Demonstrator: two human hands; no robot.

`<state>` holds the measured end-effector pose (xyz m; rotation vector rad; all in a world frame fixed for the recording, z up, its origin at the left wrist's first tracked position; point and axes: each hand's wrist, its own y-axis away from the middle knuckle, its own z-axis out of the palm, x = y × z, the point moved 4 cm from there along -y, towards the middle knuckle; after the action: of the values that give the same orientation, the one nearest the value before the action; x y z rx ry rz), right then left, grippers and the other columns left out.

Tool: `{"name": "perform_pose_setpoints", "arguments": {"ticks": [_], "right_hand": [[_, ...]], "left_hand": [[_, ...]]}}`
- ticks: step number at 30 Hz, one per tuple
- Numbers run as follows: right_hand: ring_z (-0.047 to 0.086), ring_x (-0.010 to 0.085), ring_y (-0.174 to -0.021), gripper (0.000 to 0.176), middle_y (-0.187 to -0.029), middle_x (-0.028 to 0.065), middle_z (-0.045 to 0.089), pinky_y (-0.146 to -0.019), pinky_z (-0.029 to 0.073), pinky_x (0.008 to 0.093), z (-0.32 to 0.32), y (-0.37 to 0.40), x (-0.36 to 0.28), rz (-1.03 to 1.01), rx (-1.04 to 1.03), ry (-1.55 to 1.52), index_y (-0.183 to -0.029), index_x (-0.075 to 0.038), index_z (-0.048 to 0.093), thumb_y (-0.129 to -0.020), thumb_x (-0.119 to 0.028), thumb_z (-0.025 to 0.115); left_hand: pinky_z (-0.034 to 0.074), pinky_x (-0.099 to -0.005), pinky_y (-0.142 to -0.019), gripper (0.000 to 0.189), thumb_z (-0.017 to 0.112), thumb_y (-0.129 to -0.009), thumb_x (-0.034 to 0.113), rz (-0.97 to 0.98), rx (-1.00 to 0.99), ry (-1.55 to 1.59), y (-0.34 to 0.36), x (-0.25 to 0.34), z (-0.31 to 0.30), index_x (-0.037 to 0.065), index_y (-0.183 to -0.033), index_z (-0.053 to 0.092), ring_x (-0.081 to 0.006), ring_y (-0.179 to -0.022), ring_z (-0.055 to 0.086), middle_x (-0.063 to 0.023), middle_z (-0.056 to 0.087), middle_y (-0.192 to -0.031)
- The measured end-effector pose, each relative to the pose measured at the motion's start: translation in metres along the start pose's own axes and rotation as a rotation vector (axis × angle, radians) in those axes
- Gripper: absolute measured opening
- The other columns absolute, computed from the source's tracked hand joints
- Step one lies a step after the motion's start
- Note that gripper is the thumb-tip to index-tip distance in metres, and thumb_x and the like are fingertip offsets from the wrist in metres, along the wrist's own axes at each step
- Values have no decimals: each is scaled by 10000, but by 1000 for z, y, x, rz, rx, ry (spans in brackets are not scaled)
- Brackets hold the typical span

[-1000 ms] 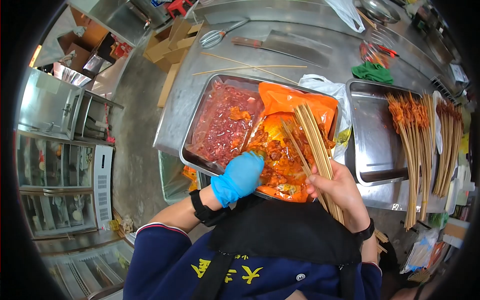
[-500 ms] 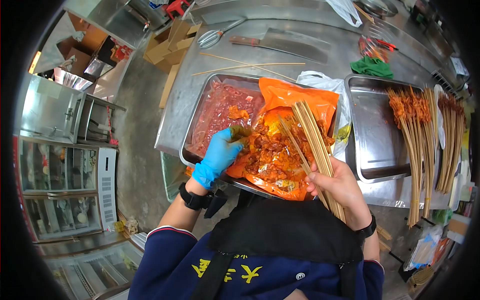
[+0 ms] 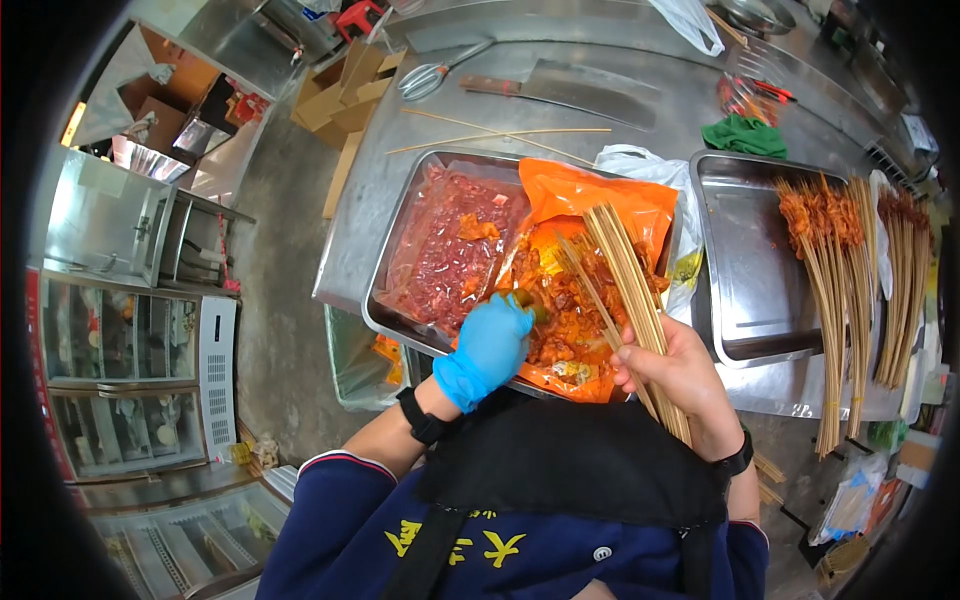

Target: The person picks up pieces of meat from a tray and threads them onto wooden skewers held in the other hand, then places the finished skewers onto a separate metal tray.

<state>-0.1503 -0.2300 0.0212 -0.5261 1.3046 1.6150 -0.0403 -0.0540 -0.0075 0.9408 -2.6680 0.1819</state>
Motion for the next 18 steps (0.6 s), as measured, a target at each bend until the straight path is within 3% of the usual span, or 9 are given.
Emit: {"name": "perform_pose_setpoints", "arguments": {"ticks": [2,4,6,8,10,12,18], "right_hand": [[578,110,-617,129,-759,77,578,-537,477,221,0,0,-1,-4,-5,-7,-923,2,498,-802,-19,537],[578,110,-618,128,-759,77,578,-537,477,221,-1,1,-1,-7,-3,-11,-923,3,496,-802,-18,535],[578,110,-620,131,-760,77,576,-536,477,221,0,0,0,-3,-4,-15,-924,2,494,-801,-17,535],[578,110,-620,132,-761,77,575,-537,477,221,1,0,-1,1,-6,-11,-925,3,493,-802,-18,536],[578,110,-620,133,-762,76,574,-537,478,221,1,1,-2,2,-1,-4,-926,3,493,-802,-19,536],[579,111,-620,130,-762,77,573,-537,478,221,1,1,-1,6,6,-9,-925,0,493,-803,-20,533],[580,112,-619,125,-767,77,576,-534,480,222,2,0,-2,-1,5,22,-922,-7,493,-805,-23,532]], "left_hand": [[467,-401,-673,230,604,-677,80,73,-13,-50,8,1,-1,92,-907,622,-323,-808,560,-142,577,-919],[474,-379,-701,228,597,-685,63,146,-10,242,16,-1,-14,80,-911,625,-314,-845,565,-134,569,-984],[476,-354,-703,237,588,-696,50,117,-19,234,10,-6,-25,53,-931,617,-300,-848,573,-139,580,-964],[475,-353,-692,230,578,-705,39,-48,39,308,-2,-18,-30,25,-933,607,-300,-828,576,-137,592,-915],[472,-366,-695,264,554,-688,12,-20,31,265,-11,-12,-23,35,-946,608,-303,-818,576,-132,600,-881],[471,-377,-680,307,530,-664,-6,168,-50,-57,-18,-7,-2,62,-953,609,-310,-804,572,-127,599,-887],[454,-393,-610,293,587,-662,105,160,-105,-253,-25,-5,-6,53,-950,590,-321,-718,546,-146,576,-815]]}}
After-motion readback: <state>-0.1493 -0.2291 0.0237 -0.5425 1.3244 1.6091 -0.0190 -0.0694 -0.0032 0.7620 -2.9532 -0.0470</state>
